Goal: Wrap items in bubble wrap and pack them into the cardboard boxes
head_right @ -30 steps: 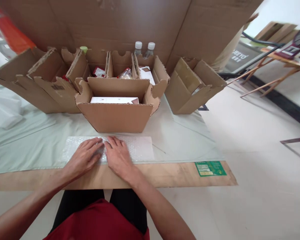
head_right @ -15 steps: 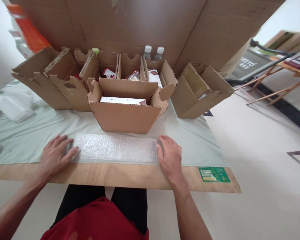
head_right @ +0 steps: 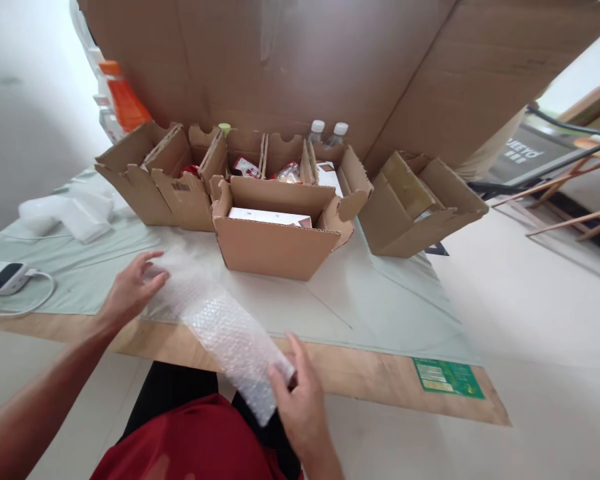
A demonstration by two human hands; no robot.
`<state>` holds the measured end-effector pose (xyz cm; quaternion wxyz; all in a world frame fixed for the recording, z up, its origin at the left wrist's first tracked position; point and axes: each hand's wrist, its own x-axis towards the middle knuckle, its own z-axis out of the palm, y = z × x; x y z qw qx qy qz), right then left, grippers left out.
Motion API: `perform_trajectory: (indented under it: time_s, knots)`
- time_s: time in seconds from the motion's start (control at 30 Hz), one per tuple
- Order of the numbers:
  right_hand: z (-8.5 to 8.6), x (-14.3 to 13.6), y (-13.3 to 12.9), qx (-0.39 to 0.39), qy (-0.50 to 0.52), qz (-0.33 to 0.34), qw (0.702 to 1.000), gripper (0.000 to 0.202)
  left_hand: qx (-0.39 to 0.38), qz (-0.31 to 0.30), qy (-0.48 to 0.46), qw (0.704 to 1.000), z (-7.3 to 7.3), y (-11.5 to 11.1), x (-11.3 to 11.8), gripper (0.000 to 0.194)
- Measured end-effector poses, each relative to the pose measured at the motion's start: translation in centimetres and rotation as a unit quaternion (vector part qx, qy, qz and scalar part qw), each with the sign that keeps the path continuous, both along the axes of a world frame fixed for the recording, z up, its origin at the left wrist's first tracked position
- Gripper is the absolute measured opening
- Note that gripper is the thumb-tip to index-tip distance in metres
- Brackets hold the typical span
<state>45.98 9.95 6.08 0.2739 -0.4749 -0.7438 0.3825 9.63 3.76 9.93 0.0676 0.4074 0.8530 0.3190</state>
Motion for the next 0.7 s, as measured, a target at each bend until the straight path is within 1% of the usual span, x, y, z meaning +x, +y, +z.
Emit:
perform_trajectory:
  time_s: [0.07,0.1,0.17,0.23,0.3,0.33,0.37,0.4,0.43,0.5,0.57,0.6,0.63,0.7]
  knots:
    - [-0.8,-1.5,-2.5,0.038,0.014,0.028,0.999,0.050,-0.030,-0.038,0.048,0.998,0.5,2.8,-1.4,0.057]
    - [-1.1,-2.2,-3.3,0.064,0.014,0.050,0.997,0.047,-0.035,-0.051,0.061,0.996,0.5,4.4,-2.0,0.058]
    - [-1.2,-3.4,-4.3,0.105,0.000,0.112,0.988,0.041,-0.041,-0.072,0.071,0.994,0.1,7.7,-2.6,0.055]
    - [-0.6,-4.1,-4.8,0.118,-0.027,0.174,0.977,0.037,-0.038,-0.091,0.076,0.992,-0.7,10.3,-2.5,0.052]
    - [0.4,-4.5,-5.3,0.092,-0.042,0.214,0.972,0.033,-0.017,-0.103,0.083,0.991,-1.3,11.5,-2.0,0.056]
    - [0.9,-4.6,-5.7,0.064,-0.041,0.226,0.971,0.032,0.000,-0.105,0.088,0.991,-1.4,11.3,-1.7,0.060]
    - [1.4,-4.7,-6.1,0.029,-0.033,0.234,0.971,0.033,0.019,-0.105,0.092,0.990,-1.5,10.6,-1.3,0.063]
    - [1.8,-4.7,-6.6,-0.012,-0.019,0.238,0.971,0.036,0.038,-0.105,0.096,0.989,-1.6,9.3,-0.9,0.065]
    - [2.0,-4.7,-7.0,-0.057,0.003,0.239,0.969,0.040,0.053,-0.108,0.097,0.988,-1.7,7.5,-0.4,0.063]
    - [2.1,-4.7,-7.8,-0.147,0.061,0.243,0.957,0.049,0.072,-0.126,0.096,0.985,-1.9,2.7,0.7,0.051]
    - [1.8,-4.8,-8.2,-0.217,0.114,0.250,0.937,0.058,0.072,-0.169,0.086,0.979,-2.5,-3.1,2.1,0.040]
    - [1.6,-4.8,-8.2,-0.241,0.131,0.247,0.929,0.058,0.083,-0.205,0.067,0.973,-2.7,-6.0,2.9,0.042]
    - [1.4,-4.9,-8.0,-0.260,0.144,0.237,0.925,0.054,0.084,-0.227,0.044,0.969,-3.0,-8.7,3.7,0.047]
    - [1.4,-5.3,-7.6,-0.293,0.162,0.204,0.920,0.038,0.082,-0.231,0.006,0.969,-3.1,-13.0,5.5,0.058]
